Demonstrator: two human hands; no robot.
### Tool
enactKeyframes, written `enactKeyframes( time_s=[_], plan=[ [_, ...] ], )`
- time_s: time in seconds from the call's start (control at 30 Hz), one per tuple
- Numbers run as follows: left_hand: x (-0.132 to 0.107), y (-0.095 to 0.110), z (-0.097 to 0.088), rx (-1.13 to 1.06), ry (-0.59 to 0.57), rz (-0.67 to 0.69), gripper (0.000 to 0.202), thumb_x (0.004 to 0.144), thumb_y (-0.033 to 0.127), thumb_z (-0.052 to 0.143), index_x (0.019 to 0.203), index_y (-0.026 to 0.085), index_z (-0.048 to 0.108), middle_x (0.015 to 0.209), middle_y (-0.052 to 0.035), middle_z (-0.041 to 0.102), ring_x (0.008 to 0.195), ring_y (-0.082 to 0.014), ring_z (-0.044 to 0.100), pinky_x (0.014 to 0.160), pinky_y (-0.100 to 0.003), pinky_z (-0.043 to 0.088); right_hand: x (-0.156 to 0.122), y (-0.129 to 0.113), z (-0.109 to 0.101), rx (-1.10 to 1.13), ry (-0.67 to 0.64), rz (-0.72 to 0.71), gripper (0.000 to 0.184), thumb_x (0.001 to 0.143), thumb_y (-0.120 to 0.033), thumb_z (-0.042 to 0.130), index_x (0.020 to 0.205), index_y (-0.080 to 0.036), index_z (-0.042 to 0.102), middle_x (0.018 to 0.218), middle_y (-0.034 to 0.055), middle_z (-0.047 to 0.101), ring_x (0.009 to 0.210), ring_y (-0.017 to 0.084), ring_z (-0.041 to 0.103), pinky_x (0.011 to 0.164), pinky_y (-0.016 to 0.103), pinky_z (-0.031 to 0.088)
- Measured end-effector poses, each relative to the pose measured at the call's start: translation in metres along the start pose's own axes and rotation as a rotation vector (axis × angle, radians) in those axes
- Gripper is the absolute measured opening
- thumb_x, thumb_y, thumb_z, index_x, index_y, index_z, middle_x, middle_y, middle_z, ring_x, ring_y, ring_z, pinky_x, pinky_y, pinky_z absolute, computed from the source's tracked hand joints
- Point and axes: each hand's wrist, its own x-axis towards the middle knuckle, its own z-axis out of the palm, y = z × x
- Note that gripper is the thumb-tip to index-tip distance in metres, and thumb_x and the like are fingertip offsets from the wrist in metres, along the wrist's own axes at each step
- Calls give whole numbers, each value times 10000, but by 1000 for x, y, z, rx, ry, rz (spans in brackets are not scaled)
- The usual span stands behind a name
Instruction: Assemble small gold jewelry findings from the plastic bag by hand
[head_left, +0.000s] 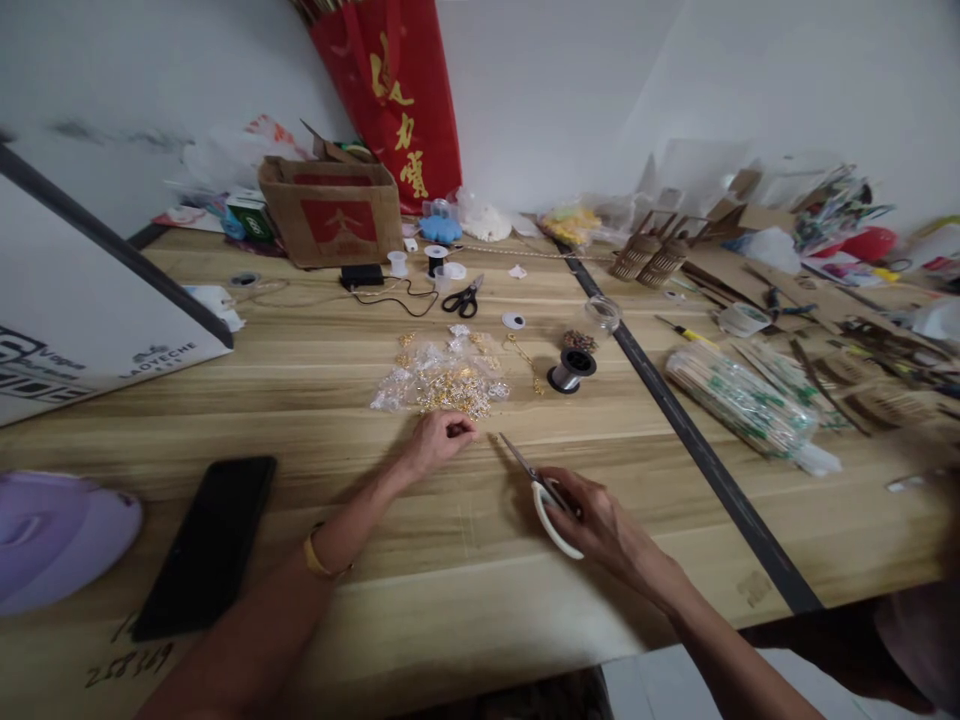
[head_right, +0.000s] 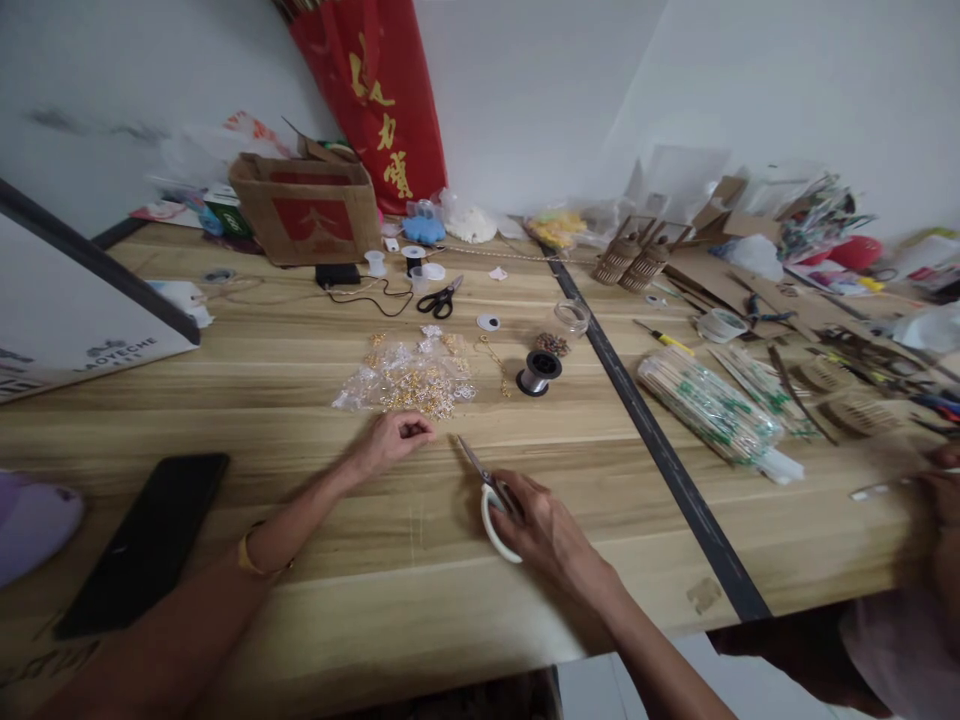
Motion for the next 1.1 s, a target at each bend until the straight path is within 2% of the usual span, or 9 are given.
enactKeyframes(
  time_s=[0.07, 0.23, 0.33, 0.43, 0.5, 0.7, 0.8, 0.9, 1.1],
  plan=[
    [0, -1, 0, -18, 3, 7, 94, 735, 202, 626, 720, 128, 682, 687, -32, 683, 628, -119, 585, 592, -204, 457, -7, 1, -1, -105, 5, -19, 315, 866, -241, 489, 1173, -179, 526, 944, 79, 640, 778, 175, 625, 686, 259, 465],
    [-1, 1, 0, -33, 21, 11, 88, 736, 195, 623, 716, 129, 678, 683, -28, 678, 628, -115, 584, 589, -202, 460, -19, 1, 3, -401, -73, -18, 331, 898, -203, 438, 1226, -194, 487, 881, 62, 624, 650, 156, 613, 591, 252, 444],
    [-1, 2, 0, -40, 21, 1, 84, 734, 192, 627, 725, 127, 680, 709, -37, 689, 640, -121, 595, 600, -212, 464, -21, -4, 3, -576, -78, -64, 348, 879, -194, 491, 1226, -207, 505, 897, 68, 634, 757, 193, 621, 622, 269, 450],
    [0, 0, 0, -54, 20, 1, 95, 739, 200, 628, 725, 122, 681, 706, -41, 692, 633, -125, 600, 604, -218, 466, -21, -13, -2, -705, -109, -59, 349, 834, -185, 566, 1182, -215, 546, 923, 78, 648, 832, 231, 615, 594, 272, 432],
    [0, -1, 1, -67, 16, 7, 108, 742, 211, 628, 722, 118, 679, 693, -42, 689, 624, -125, 598, 595, -216, 463, -18, -19, -7, -733, -109, -48, 235, 828, -184, 577, 1058, -227, 599, 920, 74, 645, 836, 234, 610, 588, 269, 414],
    [0, -1, -1, -100, 9, 1, 127, 741, 225, 630, 720, 108, 674, 679, -45, 680, 621, -127, 587, 590, -215, 453, 29, -24, -16, -412, -91, -175, 157, 912, -245, 467, 922, -177, 608, 814, 47, 611, 689, 140, 586, 622, 239, 395],
    [-1, 2, -3, -124, 20, 3, 119, 735, 222, 637, 711, 110, 669, 679, -42, 672, 633, -129, 586, 604, -218, 451, 65, -18, -5, -145, -40, -182, 178, 849, -237, 549, 1001, -165, 607, 886, 42, 617, 671, 115, 567, 617, 221, 400],
    [-1, 6, -5, -126, 13, 25, 96, 735, 199, 636, 701, 115, 669, 696, -42, 665, 666, -134, 591, 635, -225, 452, 96, -10, 11, 107, -61, -153, 202, 782, -230, 606, 968, -152, 616, 781, 6, 602, 640, 106, 527, 577, 205, 386],
    [-2, 10, -7, -113, 15, 35, 102, 736, 223, 654, 716, 128, 684, 728, -43, 665, 701, -143, 590, 648, -228, 450, 126, 3, 32, 285, -123, -173, 155, 772, -277, 599, 787, -124, 615, 647, -34, 498, 577, 80, 421, 526, 189, 324]
  ],
)
